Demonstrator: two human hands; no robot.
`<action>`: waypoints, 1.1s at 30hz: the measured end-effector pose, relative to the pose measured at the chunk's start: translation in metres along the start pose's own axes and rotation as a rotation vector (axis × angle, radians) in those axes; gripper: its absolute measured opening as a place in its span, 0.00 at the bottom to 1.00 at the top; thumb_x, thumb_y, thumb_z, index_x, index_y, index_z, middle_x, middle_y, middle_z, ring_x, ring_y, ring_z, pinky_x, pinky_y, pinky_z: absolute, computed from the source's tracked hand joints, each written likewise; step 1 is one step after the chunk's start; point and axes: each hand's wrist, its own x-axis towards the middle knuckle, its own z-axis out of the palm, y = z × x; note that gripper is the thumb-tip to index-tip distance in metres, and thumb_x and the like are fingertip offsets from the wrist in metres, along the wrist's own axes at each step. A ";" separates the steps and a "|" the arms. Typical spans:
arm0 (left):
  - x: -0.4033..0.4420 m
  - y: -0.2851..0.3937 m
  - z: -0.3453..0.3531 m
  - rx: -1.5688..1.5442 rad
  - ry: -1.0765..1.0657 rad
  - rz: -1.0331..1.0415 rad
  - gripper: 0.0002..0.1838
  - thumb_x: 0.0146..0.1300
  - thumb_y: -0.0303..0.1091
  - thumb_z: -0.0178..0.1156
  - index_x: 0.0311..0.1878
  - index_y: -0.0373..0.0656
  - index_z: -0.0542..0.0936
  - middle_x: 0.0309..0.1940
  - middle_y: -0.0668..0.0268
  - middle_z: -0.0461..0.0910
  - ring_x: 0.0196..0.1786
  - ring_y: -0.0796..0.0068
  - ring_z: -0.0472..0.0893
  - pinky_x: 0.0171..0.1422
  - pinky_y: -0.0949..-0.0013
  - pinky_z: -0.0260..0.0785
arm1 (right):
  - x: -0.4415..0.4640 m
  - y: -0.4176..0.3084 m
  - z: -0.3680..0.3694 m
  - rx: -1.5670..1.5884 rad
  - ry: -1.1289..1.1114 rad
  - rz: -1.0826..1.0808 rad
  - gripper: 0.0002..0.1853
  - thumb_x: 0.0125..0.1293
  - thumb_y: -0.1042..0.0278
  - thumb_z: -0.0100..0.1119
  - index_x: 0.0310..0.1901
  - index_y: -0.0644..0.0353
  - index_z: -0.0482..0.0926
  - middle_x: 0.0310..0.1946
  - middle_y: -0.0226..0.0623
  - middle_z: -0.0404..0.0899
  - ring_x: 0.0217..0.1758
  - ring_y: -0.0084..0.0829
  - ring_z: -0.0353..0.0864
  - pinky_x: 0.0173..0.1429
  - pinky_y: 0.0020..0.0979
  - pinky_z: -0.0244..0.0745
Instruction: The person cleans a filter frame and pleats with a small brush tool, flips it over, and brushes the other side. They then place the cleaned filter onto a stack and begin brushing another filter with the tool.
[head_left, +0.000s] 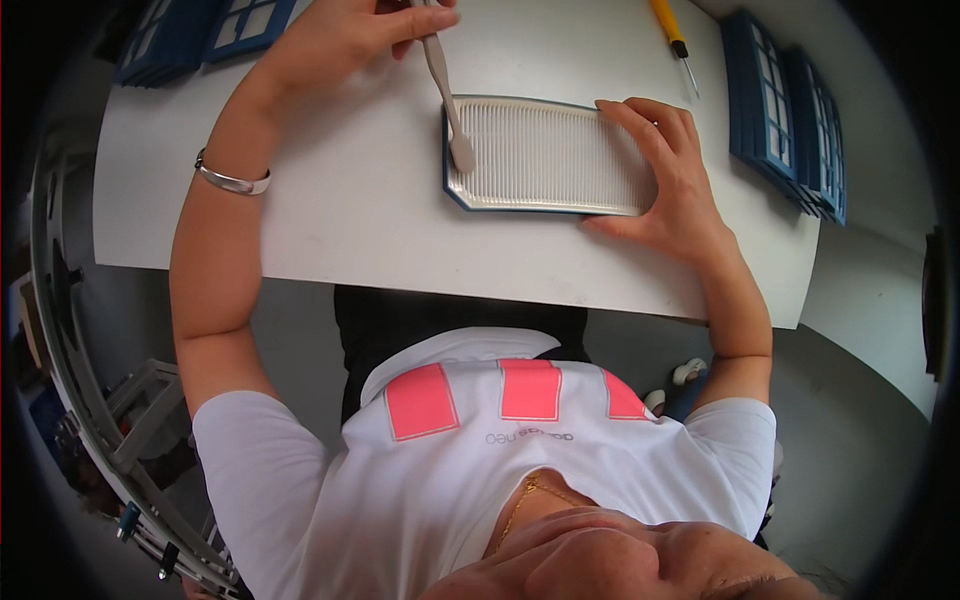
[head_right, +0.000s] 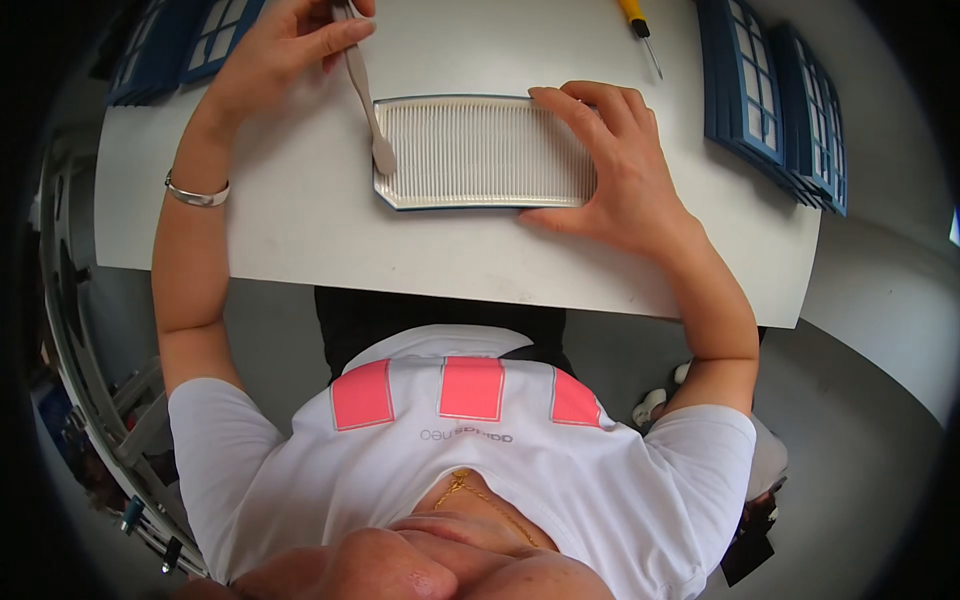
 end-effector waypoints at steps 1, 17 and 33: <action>0.002 -0.004 -0.004 -0.003 0.080 0.001 0.09 0.70 0.35 0.66 0.45 0.40 0.79 0.30 0.70 0.78 0.28 0.84 0.75 0.34 0.78 0.70 | 0.000 0.000 0.000 -0.002 0.010 -0.002 0.51 0.36 0.52 0.84 0.68 0.49 0.74 0.61 0.42 0.73 0.65 0.47 0.69 0.70 0.48 0.65; -0.001 0.010 0.019 -0.166 -0.114 0.031 0.11 0.70 0.34 0.67 0.45 0.40 0.77 0.29 0.72 0.77 0.28 0.85 0.73 0.32 0.81 0.68 | -0.002 0.004 0.000 -0.031 0.031 0.002 0.51 0.37 0.52 0.84 0.68 0.49 0.73 0.62 0.43 0.73 0.66 0.48 0.69 0.71 0.48 0.64; 0.000 0.008 0.018 -0.121 0.095 -0.031 0.17 0.67 0.31 0.69 0.54 0.39 0.74 0.30 0.73 0.74 0.29 0.85 0.74 0.33 0.82 0.67 | -0.003 0.005 0.000 -0.002 0.025 -0.005 0.50 0.38 0.52 0.83 0.68 0.50 0.73 0.62 0.42 0.73 0.67 0.47 0.68 0.71 0.48 0.63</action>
